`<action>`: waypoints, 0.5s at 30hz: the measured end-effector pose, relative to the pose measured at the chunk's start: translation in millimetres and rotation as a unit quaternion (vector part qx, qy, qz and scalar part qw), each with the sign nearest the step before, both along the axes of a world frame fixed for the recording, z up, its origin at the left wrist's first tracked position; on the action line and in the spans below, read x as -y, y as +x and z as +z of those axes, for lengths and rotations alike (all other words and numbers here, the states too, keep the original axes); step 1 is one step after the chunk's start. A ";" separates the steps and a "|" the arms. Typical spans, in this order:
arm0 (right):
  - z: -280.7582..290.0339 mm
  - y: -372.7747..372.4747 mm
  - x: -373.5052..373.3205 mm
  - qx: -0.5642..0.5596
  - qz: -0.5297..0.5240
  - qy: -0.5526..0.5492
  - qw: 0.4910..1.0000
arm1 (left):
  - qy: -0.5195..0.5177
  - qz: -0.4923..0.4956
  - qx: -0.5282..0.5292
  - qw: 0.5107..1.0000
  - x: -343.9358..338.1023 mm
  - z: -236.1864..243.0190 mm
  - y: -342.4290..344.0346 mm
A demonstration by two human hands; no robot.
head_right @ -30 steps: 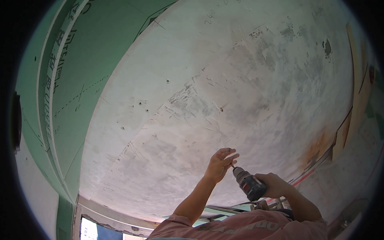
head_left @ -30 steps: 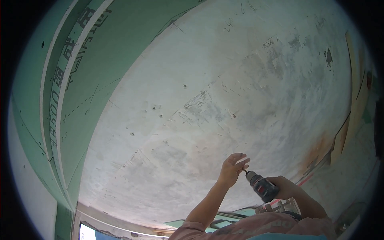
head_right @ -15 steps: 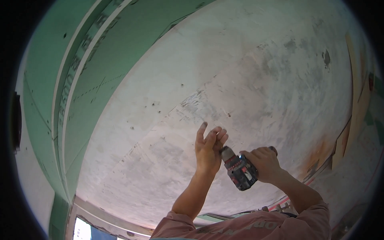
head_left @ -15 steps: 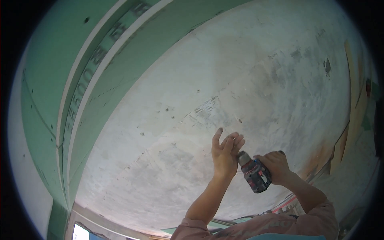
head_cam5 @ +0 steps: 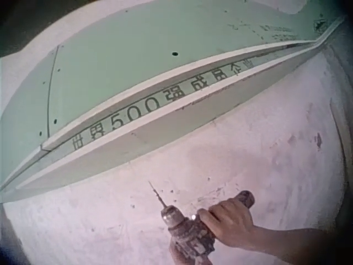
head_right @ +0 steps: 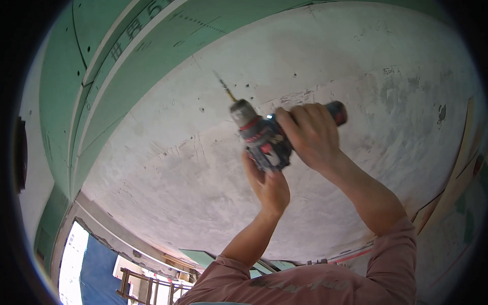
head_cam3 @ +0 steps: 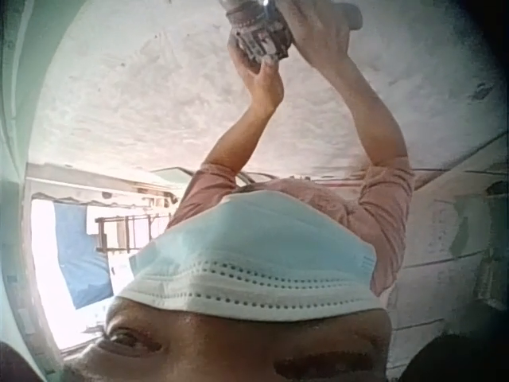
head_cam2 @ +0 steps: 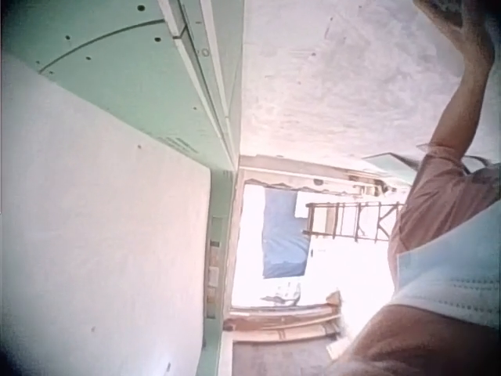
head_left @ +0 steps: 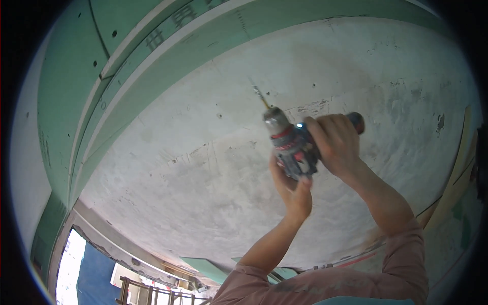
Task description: Drilling screws into green drywall boards to secure them to a frame during a renovation.
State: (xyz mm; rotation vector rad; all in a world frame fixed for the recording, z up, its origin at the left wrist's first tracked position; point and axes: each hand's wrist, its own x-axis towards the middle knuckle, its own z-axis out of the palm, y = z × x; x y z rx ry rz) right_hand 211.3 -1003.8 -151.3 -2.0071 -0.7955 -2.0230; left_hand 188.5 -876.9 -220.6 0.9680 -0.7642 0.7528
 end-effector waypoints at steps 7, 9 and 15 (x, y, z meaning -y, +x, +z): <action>29.4 9.5 -56.9 -0.039 0.014 -0.079 0.996 | -0.067 0.123 0.016 0.990 -65.9 59.3 13.7; 33.3 11.3 -64.6 -0.046 0.004 -0.078 0.996 | -0.049 0.166 0.044 0.984 -71.8 69.5 14.0; 45.2 12.8 -75.6 -0.025 -0.007 -0.065 0.998 | -0.046 0.194 0.072 0.977 -82.4 79.7 21.9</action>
